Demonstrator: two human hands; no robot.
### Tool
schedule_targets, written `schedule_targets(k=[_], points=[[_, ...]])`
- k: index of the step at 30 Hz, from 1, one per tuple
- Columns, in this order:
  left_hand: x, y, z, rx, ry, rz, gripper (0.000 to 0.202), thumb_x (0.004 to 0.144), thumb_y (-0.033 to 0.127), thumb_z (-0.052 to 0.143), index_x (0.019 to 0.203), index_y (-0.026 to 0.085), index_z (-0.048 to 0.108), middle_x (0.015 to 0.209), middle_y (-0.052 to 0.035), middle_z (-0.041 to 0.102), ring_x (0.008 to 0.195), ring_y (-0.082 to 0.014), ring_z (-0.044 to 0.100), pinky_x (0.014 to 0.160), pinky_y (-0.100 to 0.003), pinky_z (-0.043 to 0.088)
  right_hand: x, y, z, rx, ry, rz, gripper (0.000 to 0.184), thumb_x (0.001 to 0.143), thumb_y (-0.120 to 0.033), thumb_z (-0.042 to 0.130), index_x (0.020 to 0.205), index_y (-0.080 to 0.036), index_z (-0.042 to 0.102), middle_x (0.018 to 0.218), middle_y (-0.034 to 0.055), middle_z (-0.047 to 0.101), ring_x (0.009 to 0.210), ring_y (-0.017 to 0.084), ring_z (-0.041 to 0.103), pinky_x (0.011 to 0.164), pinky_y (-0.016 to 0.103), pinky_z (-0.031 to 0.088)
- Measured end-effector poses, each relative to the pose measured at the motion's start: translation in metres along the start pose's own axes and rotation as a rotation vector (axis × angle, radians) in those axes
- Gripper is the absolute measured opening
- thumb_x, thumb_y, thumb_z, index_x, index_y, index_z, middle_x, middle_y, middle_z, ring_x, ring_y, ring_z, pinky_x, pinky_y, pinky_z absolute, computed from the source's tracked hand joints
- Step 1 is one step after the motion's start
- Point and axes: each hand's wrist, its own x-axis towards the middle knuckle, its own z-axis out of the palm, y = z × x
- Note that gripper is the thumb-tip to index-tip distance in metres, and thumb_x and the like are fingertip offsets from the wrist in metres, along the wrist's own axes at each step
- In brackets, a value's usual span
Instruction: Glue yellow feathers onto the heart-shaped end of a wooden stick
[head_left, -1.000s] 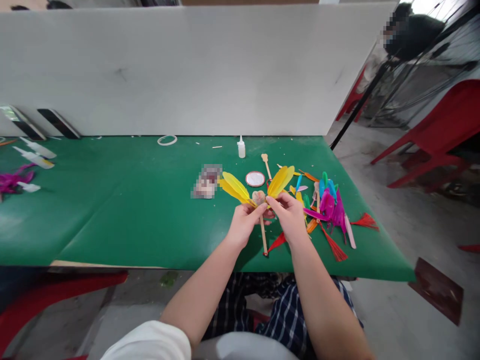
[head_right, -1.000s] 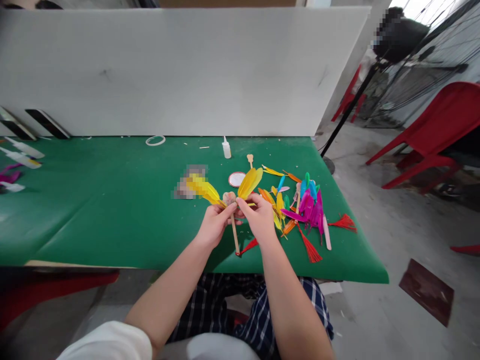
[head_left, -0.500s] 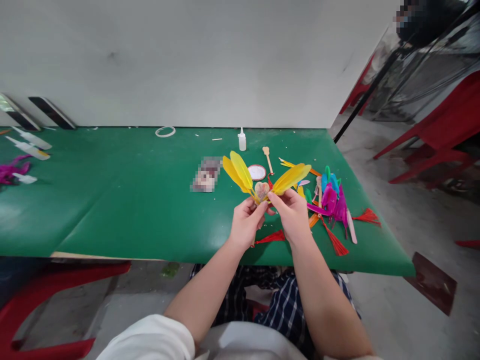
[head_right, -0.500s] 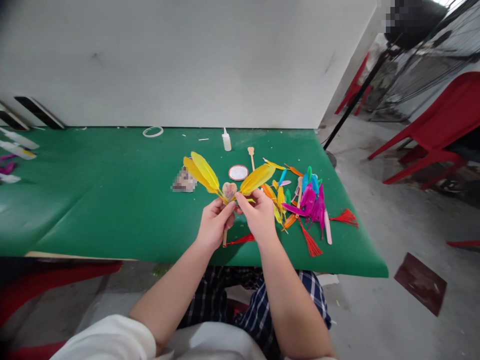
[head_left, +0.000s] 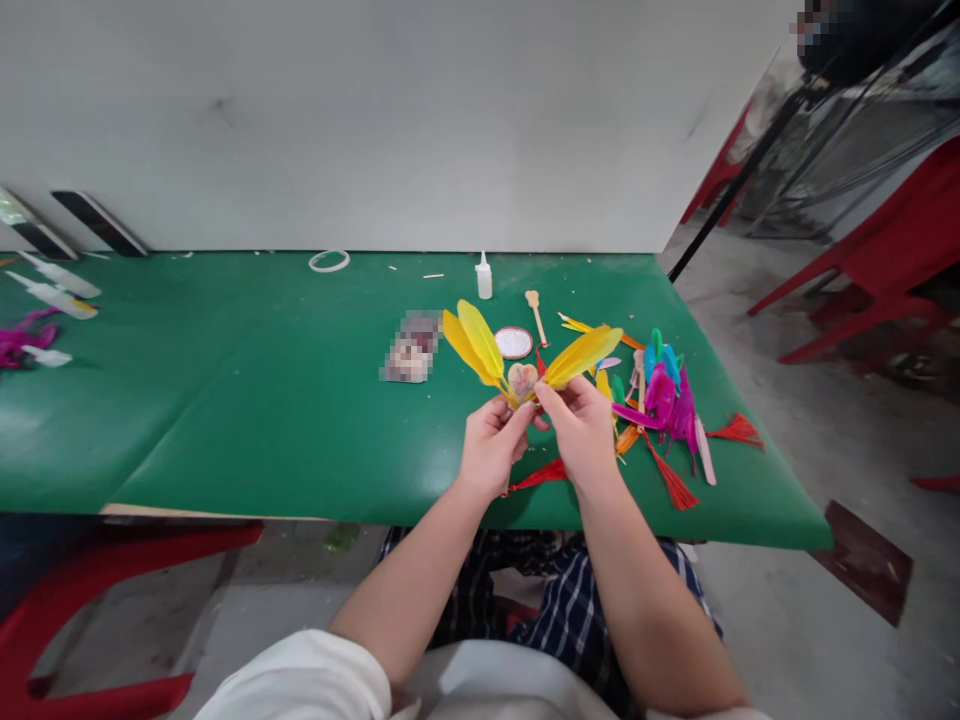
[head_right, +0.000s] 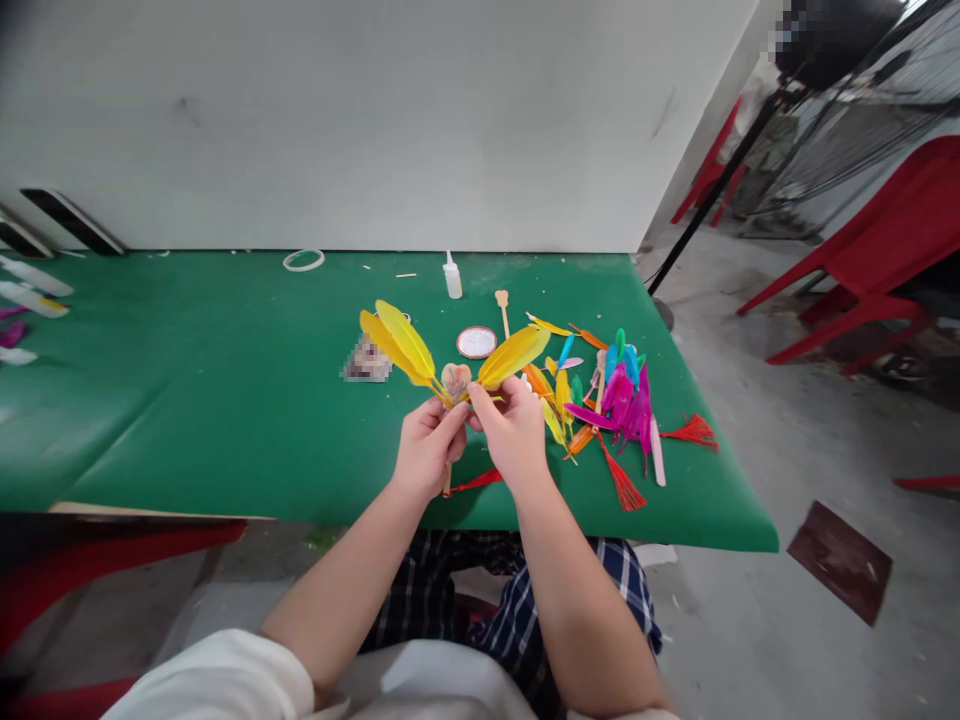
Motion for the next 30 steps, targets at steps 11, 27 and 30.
schedule_targets(k=[11,27,30], points=[[-0.0005,-0.002,-0.0016,-0.013,0.0,-0.016,0.026,0.07,0.037,0.066,0.069,0.014,0.054,0.056,0.002,0.059,0.03,0.0001,0.03,0.029,-0.014,0.019,-0.0005,0.0019,0.0026,0.037,-0.014,0.013,0.019,0.071,-0.037,0.061,0.073,-0.018,0.055,0.065,-0.0024,0.058,0.047,0.007,0.047,0.039,0.018,0.038],[-0.0015,-0.0012,-0.0024,-0.056,0.01,-0.023,0.027,0.07,0.035,0.067,0.067,0.012,0.052,0.056,0.0027,0.058,0.03,0.001,0.03,0.029,-0.013,0.018,-0.0015,0.0009,0.006,0.077,0.0,0.041,0.018,0.07,-0.034,0.063,0.072,-0.018,0.055,0.064,-0.0032,0.059,0.048,0.006,0.048,0.039,0.017,0.039],[-0.0007,-0.0011,-0.0021,-0.059,0.005,-0.022,0.027,0.07,0.035,0.067,0.067,0.012,0.052,0.056,0.002,0.058,0.03,0.001,0.029,0.029,-0.012,0.018,-0.0015,0.0006,0.0062,0.078,0.002,0.035,0.018,0.07,-0.034,0.062,0.072,-0.018,0.054,0.063,-0.0037,0.058,0.046,0.006,0.046,0.039,0.017,0.039]])
